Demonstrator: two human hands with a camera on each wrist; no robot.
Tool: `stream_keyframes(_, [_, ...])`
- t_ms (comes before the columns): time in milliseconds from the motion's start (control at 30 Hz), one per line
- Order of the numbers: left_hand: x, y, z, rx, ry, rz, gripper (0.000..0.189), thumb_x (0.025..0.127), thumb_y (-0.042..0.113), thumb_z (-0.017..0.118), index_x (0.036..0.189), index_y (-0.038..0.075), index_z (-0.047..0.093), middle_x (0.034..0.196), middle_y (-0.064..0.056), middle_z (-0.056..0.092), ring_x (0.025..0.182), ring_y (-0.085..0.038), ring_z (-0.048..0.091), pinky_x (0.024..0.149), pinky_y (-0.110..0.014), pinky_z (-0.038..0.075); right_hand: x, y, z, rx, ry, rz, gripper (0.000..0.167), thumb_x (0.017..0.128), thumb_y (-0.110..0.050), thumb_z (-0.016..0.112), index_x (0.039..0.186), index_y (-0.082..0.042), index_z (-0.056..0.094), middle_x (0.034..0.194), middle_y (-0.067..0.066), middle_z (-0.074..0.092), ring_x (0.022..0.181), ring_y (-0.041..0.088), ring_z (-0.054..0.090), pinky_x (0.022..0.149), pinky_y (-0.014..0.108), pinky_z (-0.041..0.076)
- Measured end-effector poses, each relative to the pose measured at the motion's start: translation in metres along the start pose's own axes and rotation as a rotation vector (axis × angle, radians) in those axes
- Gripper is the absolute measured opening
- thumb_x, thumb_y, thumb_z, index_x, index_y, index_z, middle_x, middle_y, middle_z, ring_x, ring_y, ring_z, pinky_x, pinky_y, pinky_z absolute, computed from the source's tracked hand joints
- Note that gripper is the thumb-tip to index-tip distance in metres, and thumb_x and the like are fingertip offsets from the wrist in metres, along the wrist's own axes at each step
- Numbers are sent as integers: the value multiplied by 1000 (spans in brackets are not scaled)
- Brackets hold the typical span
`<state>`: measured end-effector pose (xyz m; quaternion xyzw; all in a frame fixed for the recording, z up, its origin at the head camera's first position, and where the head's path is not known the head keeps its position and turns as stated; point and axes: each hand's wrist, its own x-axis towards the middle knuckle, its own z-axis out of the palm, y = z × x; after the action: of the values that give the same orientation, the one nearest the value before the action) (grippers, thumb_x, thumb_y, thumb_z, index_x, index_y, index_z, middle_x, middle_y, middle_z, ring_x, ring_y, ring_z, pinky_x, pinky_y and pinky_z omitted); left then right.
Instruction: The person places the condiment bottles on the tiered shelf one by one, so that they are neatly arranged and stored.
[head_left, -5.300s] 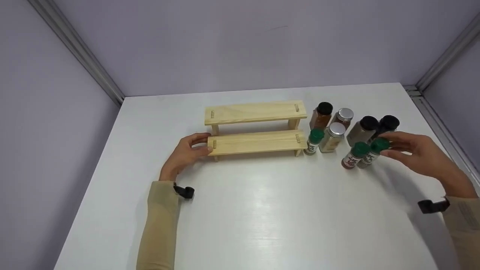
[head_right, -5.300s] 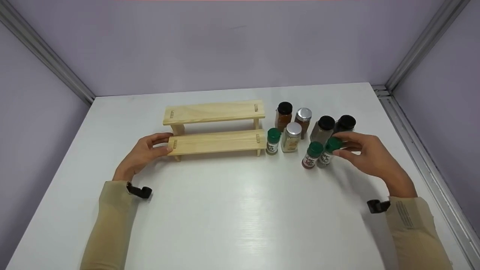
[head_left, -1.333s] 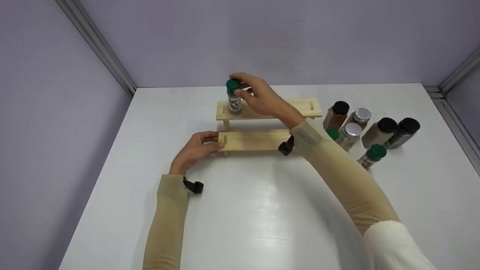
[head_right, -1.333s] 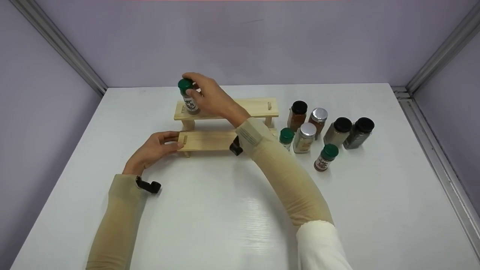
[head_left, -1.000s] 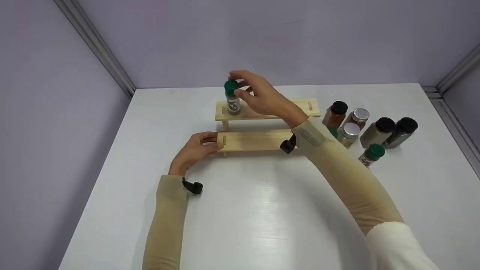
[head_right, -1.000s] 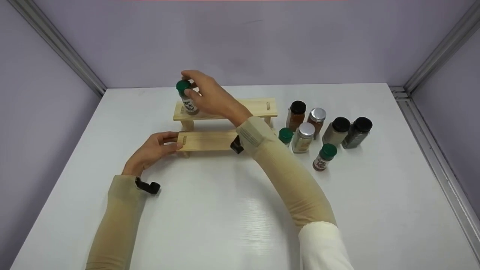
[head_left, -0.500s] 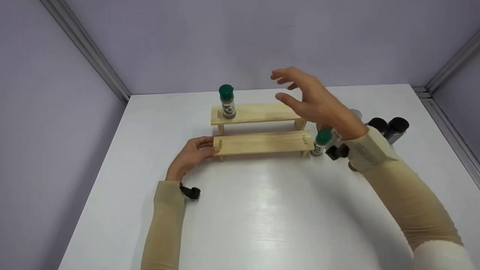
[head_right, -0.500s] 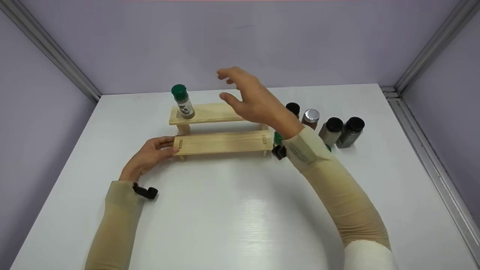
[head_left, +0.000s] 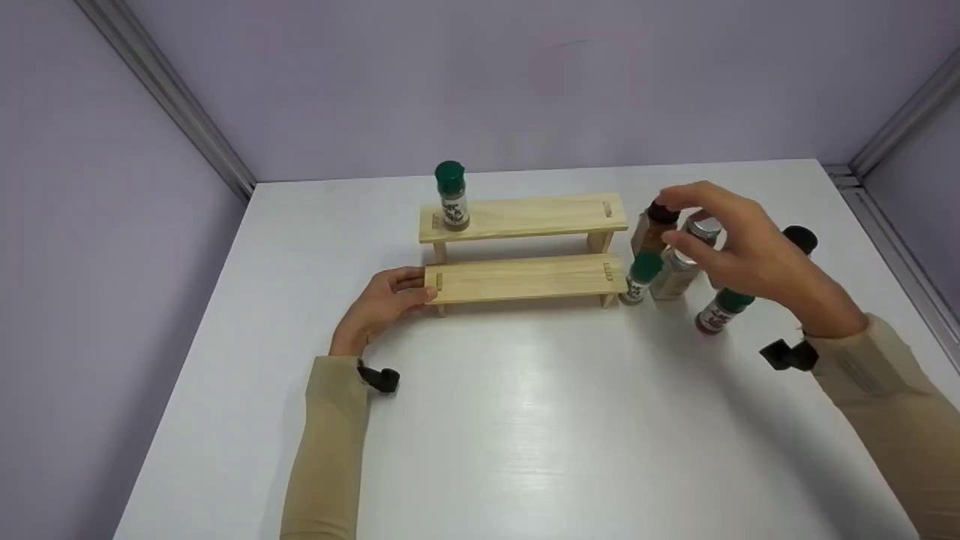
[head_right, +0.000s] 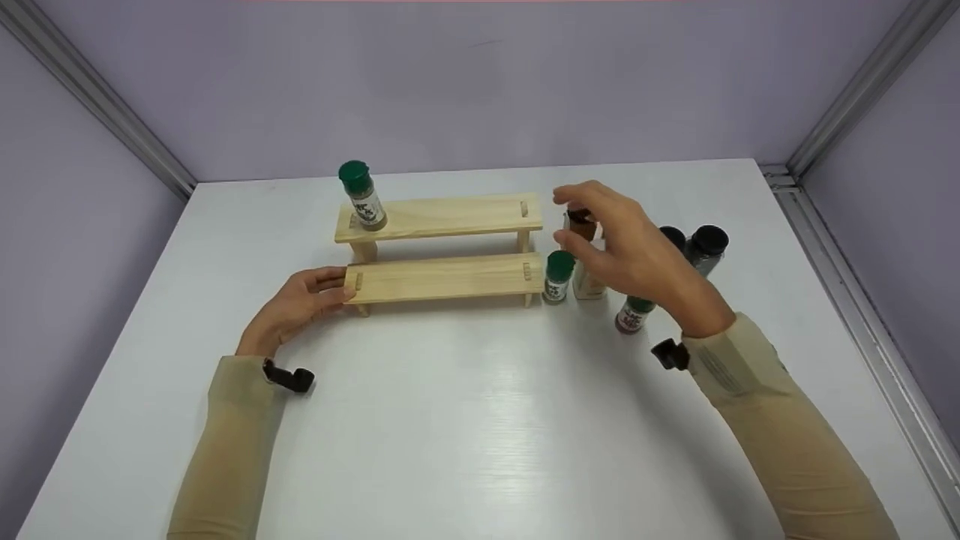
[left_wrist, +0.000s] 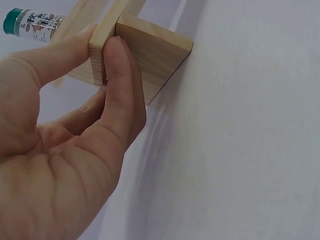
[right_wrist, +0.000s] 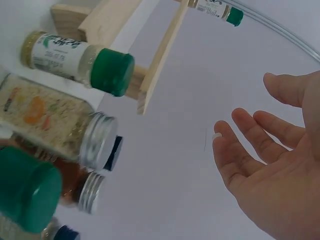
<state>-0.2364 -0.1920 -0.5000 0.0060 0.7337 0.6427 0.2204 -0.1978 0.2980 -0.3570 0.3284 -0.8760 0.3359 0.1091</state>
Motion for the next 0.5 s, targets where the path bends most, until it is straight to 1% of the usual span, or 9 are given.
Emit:
stream_keyframes(133, [1,1,0,3,-2,-1,62,102,14,74,156,-2,48,152,-20,55,127,-24,63,101,-27,58,-25,10,-6,-16,42,21,50,98,5,73,145,-6,62,138,12,67,123,-9,56,95,9,47])
stream_keyframes(233, [1,1,0,-11,-2,-3,62,102,14,74,156,-2,48,152,-20,56,127,-24,63,101,-27,58,-41,18,-9,-21,65,27,50,96,6,74,144,-5,63,135,14,68,123,-10,56,98,9,46])
stream_keyframes(267, [1,1,0,-17,-5,-2,62,102,14,74,156,-2,48,152,-21,56,127,-24,63,101,-27,58,-45,21,-10,-22,71,28,50,96,7,75,143,-4,64,135,12,68,123,-10,57,98,8,46])
stream_keyframes(367, [0,0,0,-41,-8,-1,61,102,12,73,155,-3,48,151,-21,57,126,-25,64,101,-28,58,-58,29,-10,-26,90,29,51,93,9,76,142,-3,64,135,-2,68,119,-9,58,96,7,46])
stream_keyframes(467, [0,0,1,-48,-9,-4,61,102,12,74,155,-3,48,151,-21,57,126,-25,64,102,-28,58,-72,37,-9,-23,100,68,53,91,10,78,141,-3,65,135,-20,63,116,-9,58,94,7,46])
stream_keyframes(500, [0,0,1,-45,-9,-7,61,102,12,74,155,-3,48,151,-21,57,126,-24,64,102,-28,58,-77,39,-8,-23,101,88,54,91,9,78,142,-4,65,135,-21,63,115,-9,58,93,7,45])
